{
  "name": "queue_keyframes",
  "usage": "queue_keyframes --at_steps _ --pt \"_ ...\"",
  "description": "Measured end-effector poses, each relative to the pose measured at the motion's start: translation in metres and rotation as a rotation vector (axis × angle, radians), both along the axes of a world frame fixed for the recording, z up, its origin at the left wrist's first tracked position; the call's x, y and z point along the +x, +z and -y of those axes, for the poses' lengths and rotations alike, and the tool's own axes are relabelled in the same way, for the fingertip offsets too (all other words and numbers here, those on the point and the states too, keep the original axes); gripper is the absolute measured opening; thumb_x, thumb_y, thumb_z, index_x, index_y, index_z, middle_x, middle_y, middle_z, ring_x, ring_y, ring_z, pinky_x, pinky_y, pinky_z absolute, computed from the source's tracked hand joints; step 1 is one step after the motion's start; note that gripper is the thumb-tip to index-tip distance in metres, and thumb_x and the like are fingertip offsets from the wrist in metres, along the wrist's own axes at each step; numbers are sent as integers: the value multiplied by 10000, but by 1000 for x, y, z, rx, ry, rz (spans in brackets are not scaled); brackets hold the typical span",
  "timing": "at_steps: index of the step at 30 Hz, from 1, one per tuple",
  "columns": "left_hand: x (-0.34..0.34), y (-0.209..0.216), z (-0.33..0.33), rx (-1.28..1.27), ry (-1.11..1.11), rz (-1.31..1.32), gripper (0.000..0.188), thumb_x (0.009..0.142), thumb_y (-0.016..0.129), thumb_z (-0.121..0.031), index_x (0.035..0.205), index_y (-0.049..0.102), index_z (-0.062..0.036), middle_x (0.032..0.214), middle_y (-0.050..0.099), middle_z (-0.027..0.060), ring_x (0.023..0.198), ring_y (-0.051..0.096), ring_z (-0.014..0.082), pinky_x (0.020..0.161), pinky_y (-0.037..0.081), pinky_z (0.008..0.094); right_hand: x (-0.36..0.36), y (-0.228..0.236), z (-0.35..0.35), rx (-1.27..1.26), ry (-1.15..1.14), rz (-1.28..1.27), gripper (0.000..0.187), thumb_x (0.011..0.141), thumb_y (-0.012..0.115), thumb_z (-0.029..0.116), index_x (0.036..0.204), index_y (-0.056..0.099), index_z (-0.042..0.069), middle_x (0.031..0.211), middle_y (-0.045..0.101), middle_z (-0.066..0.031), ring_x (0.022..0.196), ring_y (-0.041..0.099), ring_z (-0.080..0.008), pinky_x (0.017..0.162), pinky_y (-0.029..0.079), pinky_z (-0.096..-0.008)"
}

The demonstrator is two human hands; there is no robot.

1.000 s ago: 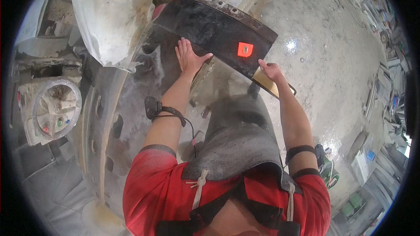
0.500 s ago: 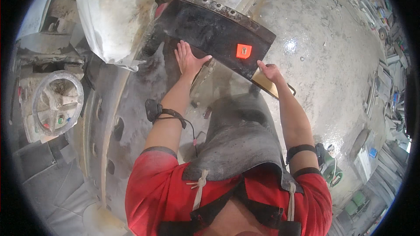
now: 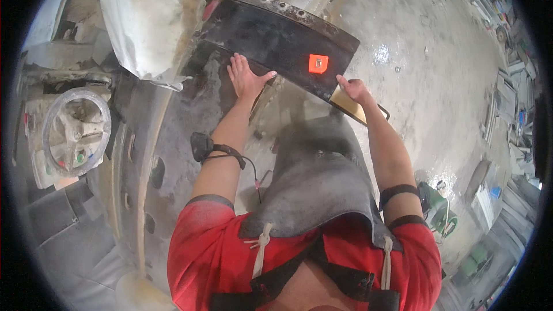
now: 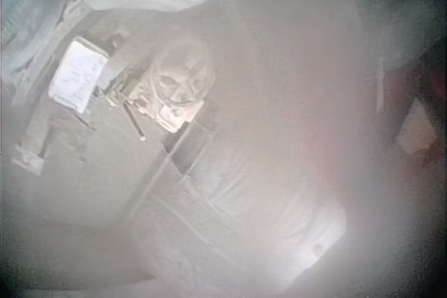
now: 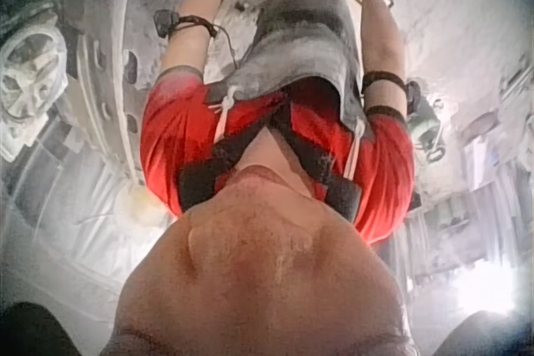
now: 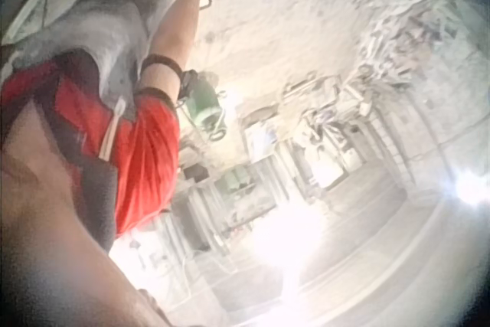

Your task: Measuring and cutting stone slabs using a large bridge saw machine and then assembling stone pieces.

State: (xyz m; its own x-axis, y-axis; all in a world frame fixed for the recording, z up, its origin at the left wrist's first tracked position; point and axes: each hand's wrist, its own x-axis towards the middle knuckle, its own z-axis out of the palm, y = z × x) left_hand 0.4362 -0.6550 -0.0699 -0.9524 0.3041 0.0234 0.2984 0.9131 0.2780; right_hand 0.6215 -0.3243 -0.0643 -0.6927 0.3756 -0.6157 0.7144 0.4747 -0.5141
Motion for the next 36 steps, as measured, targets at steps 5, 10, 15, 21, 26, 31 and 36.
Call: queue_keyframes --at_steps 5,10,15,21,26,31,36 --pt "2 7 -5 5 0 -12 1295 666 749 -760 1554 270 52 1669 183 173 1559 114 287 1269 57 447 -1 -10 -8 5 -12 41 961 865 468 825 1050 729 -82 1128 689 -308 1140 640 -402 999 471 -439" --pt "-5 1 1 -46 17 -68 1291 653 743 -774 1545 300 47 1659 210 186 1556 131 289 1271 69 446 -12 8 -9 -29 71 68 975 872 453 826 982 718 -107 1019 707 -283 1015 672 -364 924 494 -445" --pt "-1 7 8 -32 69 -59 1305 651 767 -746 1542 278 74 1659 195 201 1557 118 295 1272 62 452 -13 0 -18 -178 37 148 886 859 585 760 977 733 -106 968 740 -193 948 679 -213 829 531 -400" --pt "1 20 -2 -71 17 113 1330 623 790 -725 1541 269 84 1668 168 187 1563 84 294 1275 46 451 0 -14 -25 -243 79 -207 787 872 634 687 964 743 -87 924 748 -209 947 717 -251 850 535 -413" --pt "-13 15 -10 -82 47 111 1332 617 790 -730 1538 273 81 1662 182 190 1560 98 300 1275 51 456 -32 13 -40 -93 281 205 711 899 578 683 1006 774 8 973 733 -263 989 713 -381 868 543 -438" --pt "-32 8 -30 -59 60 174 1383 609 816 -710 1578 183 49 1681 122 167 1567 55 290 1281 41 445 -79 71 -46 331 456 -45 592 803 727 622 931 697 44 892 685 -189 885 674 -374 757 523 -472" --pt "-51 6 -60 -38 43 115 1358 600 792 -734 1545 248 75 1658 192 193 1560 100 303 1273 52 461 -133 72 -30 443 639 -582 669 731 831 503 1186 605 68 1082 609 -142 1036 598 -339 831 500 -433"
